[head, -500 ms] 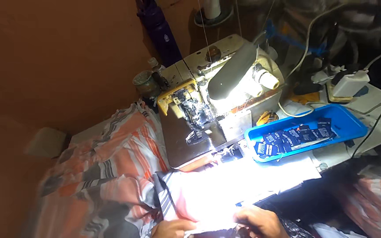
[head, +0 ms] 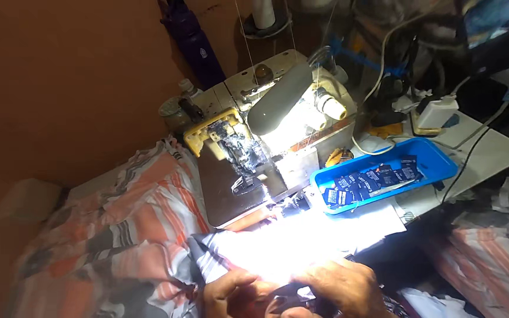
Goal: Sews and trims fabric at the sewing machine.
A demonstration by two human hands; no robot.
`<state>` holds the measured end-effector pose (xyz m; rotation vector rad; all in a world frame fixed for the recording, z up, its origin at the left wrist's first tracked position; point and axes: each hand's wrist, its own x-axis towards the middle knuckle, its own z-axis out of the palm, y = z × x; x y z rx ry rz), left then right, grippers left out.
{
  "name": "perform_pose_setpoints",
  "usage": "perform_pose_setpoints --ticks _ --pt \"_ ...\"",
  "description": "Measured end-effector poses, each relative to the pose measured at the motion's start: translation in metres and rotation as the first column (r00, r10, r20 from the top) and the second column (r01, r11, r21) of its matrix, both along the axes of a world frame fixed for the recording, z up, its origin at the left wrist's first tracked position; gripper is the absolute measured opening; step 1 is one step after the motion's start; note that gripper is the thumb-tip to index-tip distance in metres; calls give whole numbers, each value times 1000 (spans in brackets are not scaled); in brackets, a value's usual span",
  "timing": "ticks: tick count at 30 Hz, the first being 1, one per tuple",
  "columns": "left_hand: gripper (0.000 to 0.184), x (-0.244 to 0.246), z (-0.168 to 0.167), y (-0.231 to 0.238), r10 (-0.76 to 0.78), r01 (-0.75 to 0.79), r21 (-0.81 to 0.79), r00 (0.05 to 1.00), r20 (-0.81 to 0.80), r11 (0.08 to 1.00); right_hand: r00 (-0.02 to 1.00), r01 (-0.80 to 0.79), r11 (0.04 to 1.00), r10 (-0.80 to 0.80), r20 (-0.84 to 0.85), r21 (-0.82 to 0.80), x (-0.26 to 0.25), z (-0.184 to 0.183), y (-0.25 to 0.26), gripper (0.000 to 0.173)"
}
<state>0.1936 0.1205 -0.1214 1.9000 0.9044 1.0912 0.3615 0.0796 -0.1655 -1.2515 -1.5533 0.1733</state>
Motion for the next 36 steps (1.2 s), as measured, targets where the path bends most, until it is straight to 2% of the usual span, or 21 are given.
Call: perform_pose_setpoints --ticks 9,20,23,28,31,34,36 --pt "49 1 1 -3 -4 3 -15 999 -32 1000 1000 10 1000 -10 4 -7 1 -3 0 32" --pt "49 -2 -2 -3 2 -3 -43 1000 -15 999 990 -124 989 118 -81 -76 4 -3 1 29" --pt "49 -4 -3 -2 14 -14 -30 1000 5 999 979 -155 986 145 -142 -61 4 -7 1 28" --pt "53 -10 -5 0 21 -20 -22 998 62 1000 891 -170 985 157 -427 7 15 -15 8 33" --pt "52 -8 -6 -2 42 -41 -17 996 75 999 875 -284 958 238 -421 -48 7 -20 3 41" --pt "48 -8 -5 -1 34 -33 -17 993 112 999 944 -192 979 165 -287 -68 -6 -33 0 20" --pt "37 -15 -2 2 -63 74 -77 989 137 994 957 -136 991 131 -260 1 -6 -31 1 9"
